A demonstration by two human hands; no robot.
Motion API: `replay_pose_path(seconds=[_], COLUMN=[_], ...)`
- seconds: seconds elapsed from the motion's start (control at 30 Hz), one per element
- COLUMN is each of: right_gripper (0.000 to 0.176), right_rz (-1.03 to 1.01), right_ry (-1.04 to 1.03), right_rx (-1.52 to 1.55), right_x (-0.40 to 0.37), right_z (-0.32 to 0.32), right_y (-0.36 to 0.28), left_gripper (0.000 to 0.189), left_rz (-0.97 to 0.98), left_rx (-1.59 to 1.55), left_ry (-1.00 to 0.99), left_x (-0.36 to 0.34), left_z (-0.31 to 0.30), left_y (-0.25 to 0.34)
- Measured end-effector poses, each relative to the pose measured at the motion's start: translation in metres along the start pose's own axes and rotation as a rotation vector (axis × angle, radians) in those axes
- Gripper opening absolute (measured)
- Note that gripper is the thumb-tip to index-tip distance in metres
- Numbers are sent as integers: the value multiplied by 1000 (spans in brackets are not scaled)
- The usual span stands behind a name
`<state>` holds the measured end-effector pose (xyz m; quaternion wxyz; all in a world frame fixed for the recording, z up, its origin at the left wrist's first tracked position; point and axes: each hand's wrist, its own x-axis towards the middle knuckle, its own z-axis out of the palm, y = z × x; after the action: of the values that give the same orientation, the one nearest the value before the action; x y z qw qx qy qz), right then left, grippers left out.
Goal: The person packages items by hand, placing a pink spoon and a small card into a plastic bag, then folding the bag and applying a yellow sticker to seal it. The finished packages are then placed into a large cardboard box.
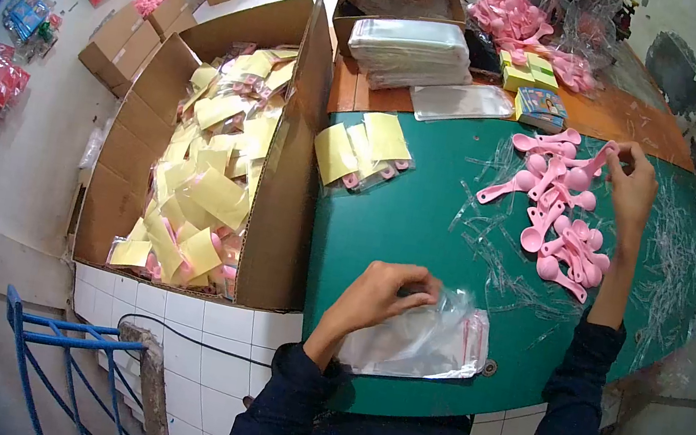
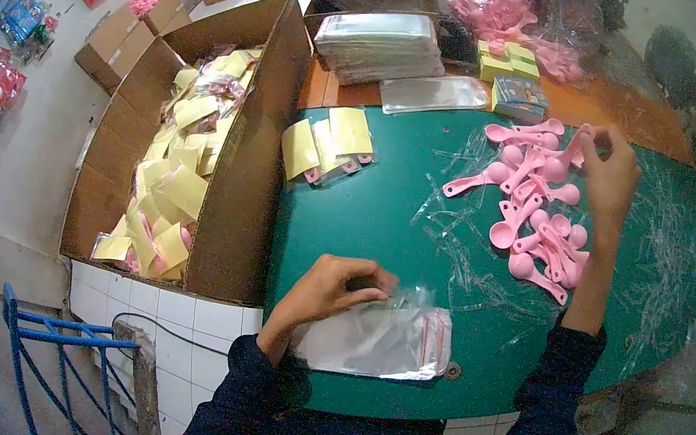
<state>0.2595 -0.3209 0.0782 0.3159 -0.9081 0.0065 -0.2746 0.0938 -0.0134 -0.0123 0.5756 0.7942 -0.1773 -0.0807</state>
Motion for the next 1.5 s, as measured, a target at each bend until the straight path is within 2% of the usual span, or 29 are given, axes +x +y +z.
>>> replay_pose_path(seconds=[0.03, 0.13, 0.2, 0.23, 0.3, 0.4, 0.5, 0.6, 0.63, 0.73, 0.77, 0.87, 0.9, 1.0, 1.03, 1.13, 1.17, 1.3, 1.4, 1.5], right_gripper=[19, 21, 21, 22, 20, 18, 19, 22, 23, 24, 23, 23, 22, 23, 23, 23, 23, 25, 26, 27], right_rz=[26, 96, 2, -47, -112, -185, -206, -369, -460, -514, -465, -305, -221, -261, -359, -693, -675, -173, -43, -70], right_ry=[-23, -296, -427, -492, -724, -1000, -1238, -1533, -1574, -1410, -1362, -1122, -1136, -1417, -1510, -1481, -1396, -1105, -993, -1068], right_rx=[53, 771, 825, 851, 835, 797, 912, 605, 489, 439, 436, 737, 814, 721, 600, 326, 393, 760, 937, 887], right_x=[1, -5, -14, -20, -31, -52, -68, -66, -65, -63, -62, -66, -67, -64, -63, -66, -66, -69, -74, -77], right_z=[-1, -4, -3, -2, -4, 4, 29, 37, 33, 30, 27, 25, 23, 23, 25, 31, 33, 28, 24, 22], right_y=[1, -12, -29, -39, -55, -78, -83, -78, -81, -76, -77, -78, -83, -81, -80, -77, -74, -84, -95, -100], left_gripper=[15, 14, 15, 14, 14, 14, 12, 12, 11, 10, 10, 9, 9, 10, 10, 10, 10, 12, 15, 21], left_rz=[51, 150, 147, 64, -102, -119, -122, -117, -113, -97, -90, -89, -93, -115, -111, -103, -104, -160, -186, -194], left_rx=[53, 129, 69, -26, -218, -376, -348, -426, -467, -570, -590, -592, -584, -607, -638, -689, -680, -699, -658, -625], left_ry=[19, 51, 42, 13, -42, -76, -122, -112, -91, -34, -18, -5, -6, 17, 53, 142, 160, 180, 188, 214], left_x=[1, 3, 3, 2, 1, -1, -2, -3, -3, -4, -4, -3, -4, -3, -3, -5, -6, -3, -1, -1], left_z=[-1, -4, -6, -6, -7, -7, -11, -11, -12, -13, -14, -15, -16, -14, -15, -19, -20, -17, -16, -15], left_y=[0, 0, 0, 1, 6, 6, 11, 9, 8, 7, 8, 8, 8, 7, 7, 7, 6, 7, -1, -3])
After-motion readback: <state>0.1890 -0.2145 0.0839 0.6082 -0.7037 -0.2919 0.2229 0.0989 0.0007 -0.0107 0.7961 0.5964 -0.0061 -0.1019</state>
